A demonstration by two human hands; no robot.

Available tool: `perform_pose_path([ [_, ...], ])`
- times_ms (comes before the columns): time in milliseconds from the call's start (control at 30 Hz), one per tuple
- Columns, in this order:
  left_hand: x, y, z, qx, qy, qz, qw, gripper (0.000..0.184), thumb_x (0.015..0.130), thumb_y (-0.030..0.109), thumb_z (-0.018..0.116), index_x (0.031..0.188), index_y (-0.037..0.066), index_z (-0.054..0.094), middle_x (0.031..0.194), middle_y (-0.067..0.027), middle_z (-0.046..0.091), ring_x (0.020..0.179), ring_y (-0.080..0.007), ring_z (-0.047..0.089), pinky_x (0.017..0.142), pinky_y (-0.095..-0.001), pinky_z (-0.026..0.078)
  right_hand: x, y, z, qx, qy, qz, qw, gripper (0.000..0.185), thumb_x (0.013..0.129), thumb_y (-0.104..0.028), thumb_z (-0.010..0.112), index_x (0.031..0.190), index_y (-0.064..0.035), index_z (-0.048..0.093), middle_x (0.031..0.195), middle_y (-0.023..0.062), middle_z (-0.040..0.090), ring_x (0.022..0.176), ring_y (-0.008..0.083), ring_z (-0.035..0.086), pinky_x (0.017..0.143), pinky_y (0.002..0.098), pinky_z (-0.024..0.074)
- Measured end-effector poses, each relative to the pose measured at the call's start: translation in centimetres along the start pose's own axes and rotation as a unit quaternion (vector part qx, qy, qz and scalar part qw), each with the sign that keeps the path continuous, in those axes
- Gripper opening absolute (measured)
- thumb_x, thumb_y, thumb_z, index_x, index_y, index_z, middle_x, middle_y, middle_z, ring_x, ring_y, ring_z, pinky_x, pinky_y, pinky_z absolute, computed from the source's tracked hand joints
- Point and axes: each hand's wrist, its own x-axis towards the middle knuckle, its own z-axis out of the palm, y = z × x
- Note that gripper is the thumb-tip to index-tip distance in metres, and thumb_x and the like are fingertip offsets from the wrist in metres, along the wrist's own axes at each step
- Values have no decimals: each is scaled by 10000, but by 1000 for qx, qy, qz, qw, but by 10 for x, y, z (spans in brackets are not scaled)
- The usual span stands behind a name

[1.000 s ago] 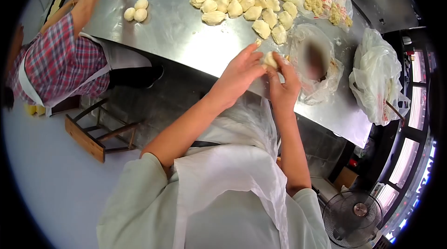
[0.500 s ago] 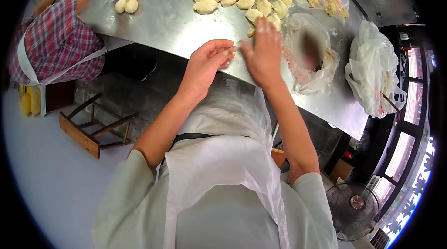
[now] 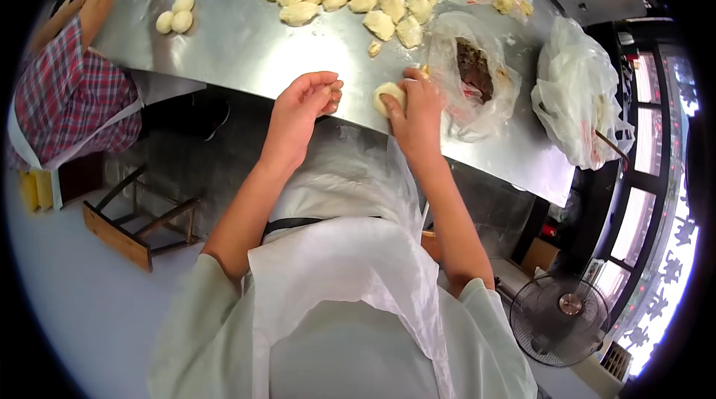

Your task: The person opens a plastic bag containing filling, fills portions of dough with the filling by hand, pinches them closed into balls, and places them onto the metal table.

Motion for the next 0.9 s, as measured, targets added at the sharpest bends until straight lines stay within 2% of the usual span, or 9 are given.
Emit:
perform_pose_path([
  [33,1,-3,4,1,-8,-6,1000,300,1042,120,565,1301,-24,610,1198,-112,695,1033,-150,659,922,-284,535,-1,-2,0,40,25,-1,999,314,861,-108,784,1054,15,569,1233,232,638,1068,446,615,923,483,499],
  [133,0,-13,16,3,-33,-17,999,415,1073,246,559,1402,-7,549,1313,-116,656,1108,-157,635,968,-299,512,-8,-13,2,231,-28,127,964,272,894,-81,767,1029,8,548,1155,208,657,977,387,664,861,420,530],
  [200,-2,-6,31,-44,-21,-90,995,466,1087,320,543,1440,18,517,1337,-108,628,1145,-157,619,1000,-321,509,-6,-23,10,418,26,182,890,250,919,-62,744,1051,5,542,1027,156,678,914,279,687,820,368,541],
  [233,1,-3,32,-99,-85,-106,986,476,1089,343,536,1445,29,512,1333,-100,620,1162,-160,614,1016,-332,508,-4,-26,8,491,12,210,846,246,906,-44,750,1060,-5,562,1023,124,684,943,201,675,842,359,541],
  [367,13,-11,29,-214,-208,-160,941,439,1096,354,518,1391,30,553,1285,-90,647,1169,-194,651,1020,-386,543,17,-52,-34,300,-176,176,921,288,873,-88,794,1095,-24,623,1189,161,670,1027,252,674,853,357,540],
  [500,21,-18,22,-263,-177,-176,932,465,1089,343,538,1417,13,538,1321,-132,652,1189,-247,670,1032,-391,555,37,-44,-51,215,-50,-8,975,365,876,-92,778,1217,-47,656,1255,151,677,1150,232,643,938,355,513],
  [600,20,-5,10,-302,-145,-158,929,503,1077,336,560,1446,-3,515,1373,-174,619,1208,-279,648,1079,-408,529,75,-37,-76,254,-45,62,964,407,893,-107,768,1283,-61,662,1265,126,683,1157,224,645,974,362,499],
  [800,40,12,-32,-277,-145,-81,947,518,1026,240,660,1460,2,507,1365,-186,630,1232,-278,641,1062,-392,530,148,-43,-62,262,-188,30,946,410,928,-171,760,1300,-38,649,1164,97,710,1049,217,670,926,357,519],
  [900,48,22,-54,-253,-120,-38,959,501,1027,220,652,1453,-4,511,1340,-176,646,1228,-277,646,1044,-397,537,202,-61,-25,253,-208,-11,945,480,940,-251,751,1333,-15,609,1189,143,691,1024,232,671,904,358,532],
])
